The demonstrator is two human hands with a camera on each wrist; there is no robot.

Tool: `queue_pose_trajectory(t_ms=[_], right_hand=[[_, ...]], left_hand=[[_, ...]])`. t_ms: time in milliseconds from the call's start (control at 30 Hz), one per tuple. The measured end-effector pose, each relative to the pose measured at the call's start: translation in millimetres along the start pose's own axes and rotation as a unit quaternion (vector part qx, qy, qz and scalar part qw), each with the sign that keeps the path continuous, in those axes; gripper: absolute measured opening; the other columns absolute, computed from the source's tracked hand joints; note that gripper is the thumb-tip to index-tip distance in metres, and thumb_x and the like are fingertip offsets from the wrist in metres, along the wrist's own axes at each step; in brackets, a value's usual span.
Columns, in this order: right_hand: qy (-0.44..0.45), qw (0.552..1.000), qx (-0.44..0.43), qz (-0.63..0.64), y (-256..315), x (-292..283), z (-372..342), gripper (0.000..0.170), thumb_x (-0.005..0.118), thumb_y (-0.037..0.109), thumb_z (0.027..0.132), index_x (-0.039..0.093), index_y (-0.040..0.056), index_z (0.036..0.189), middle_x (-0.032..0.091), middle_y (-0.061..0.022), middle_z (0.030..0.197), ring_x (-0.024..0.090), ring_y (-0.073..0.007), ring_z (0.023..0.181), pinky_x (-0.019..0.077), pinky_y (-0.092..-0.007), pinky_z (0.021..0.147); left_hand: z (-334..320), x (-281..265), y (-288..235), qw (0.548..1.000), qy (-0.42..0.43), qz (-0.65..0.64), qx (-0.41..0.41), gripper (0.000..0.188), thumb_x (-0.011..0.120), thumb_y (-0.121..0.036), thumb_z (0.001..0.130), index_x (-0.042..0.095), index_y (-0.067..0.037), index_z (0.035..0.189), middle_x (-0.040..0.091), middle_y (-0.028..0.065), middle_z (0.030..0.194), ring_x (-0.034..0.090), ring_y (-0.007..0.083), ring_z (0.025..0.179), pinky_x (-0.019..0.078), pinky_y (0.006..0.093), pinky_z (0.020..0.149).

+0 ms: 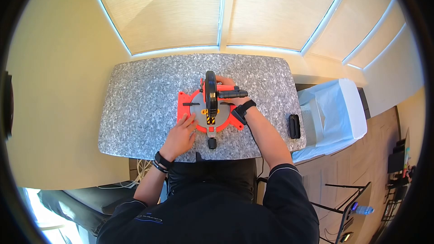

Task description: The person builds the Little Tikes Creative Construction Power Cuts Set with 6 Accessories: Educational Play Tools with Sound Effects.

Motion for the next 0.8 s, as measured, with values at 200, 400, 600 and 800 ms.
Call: queue_pose_trajectory(t_ms=[200,400,600,800], right_hand=[[0.004,1.0,-0.024,0.005,1.2,2.4,-2.4,0.04,0.085,0.015,0.082,0.072,0.0092,0.119,0.074,-0.005,0.115,0.068,-0.0164,0.109,0.0547,-0.0365,0.098],[-0.008,0.994,-0.01,-0.109,28.4,4.1,-8.7,0.042,0.082,0.014,0.086,0.07,0.0083,0.126,0.073,-0.0067,0.123,0.068,-0.0165,0.114,0.0534,-0.0365,0.102],[-0.041,0.998,-0.041,-0.017,24.9,0.8,-15.2,0.052,0.083,0.015,0.085,0.066,0.0074,0.134,0.07,-0.0097,0.132,0.065,-0.0197,0.123,0.0512,-0.0389,0.107],[-0.097,0.955,-0.024,-0.278,8.0,-52.7,-41.0,0.069,0.088,0.025,0.078,0.062,0.0075,0.14,0.068,-0.0154,0.135,0.064,-0.0305,0.126,0.0514,-0.0436,0.105]], left_hand=[[-0.2,-1.3,-0.7,1.0,-0.002,-0.008,-0.006,0.048,0.064,-0.009,0.089,0.062,-0.001,0.137,0.05,0.0189,0.154,0.046,0.0437,0.142,0.0478,0.0486,0.112],[-0.6,0.7,1.1,0.999,-0.006,-0.033,-0.011,0.048,0.062,-0.007,0.087,0.063,0.001,0.135,0.051,0.0201,0.153,0.046,0.0448,0.142,0.0466,0.0487,0.113],[0.4,0.0,3.6,0.999,0.01,-0.026,-0.03,0.047,0.063,-0.012,0.091,0.064,-0.005,0.137,0.049,0.0164,0.157,0.045,0.0408,0.144,0.0481,0.0476,0.112],[1.2,-0.5,3.9,0.999,0.005,-0.044,-0.024,0.046,0.064,-0.01,0.089,0.064,-0.002,0.134,0.051,0.018,0.154,0.045,0.0426,0.144,0.0476,0.0478,0.112]])
Point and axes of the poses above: each hand's wrist, its own z-axis towards the middle knuckle, its own x-axis out of the palm, y = z × x, the point moved 5 cm from there along z, towards the middle knuckle
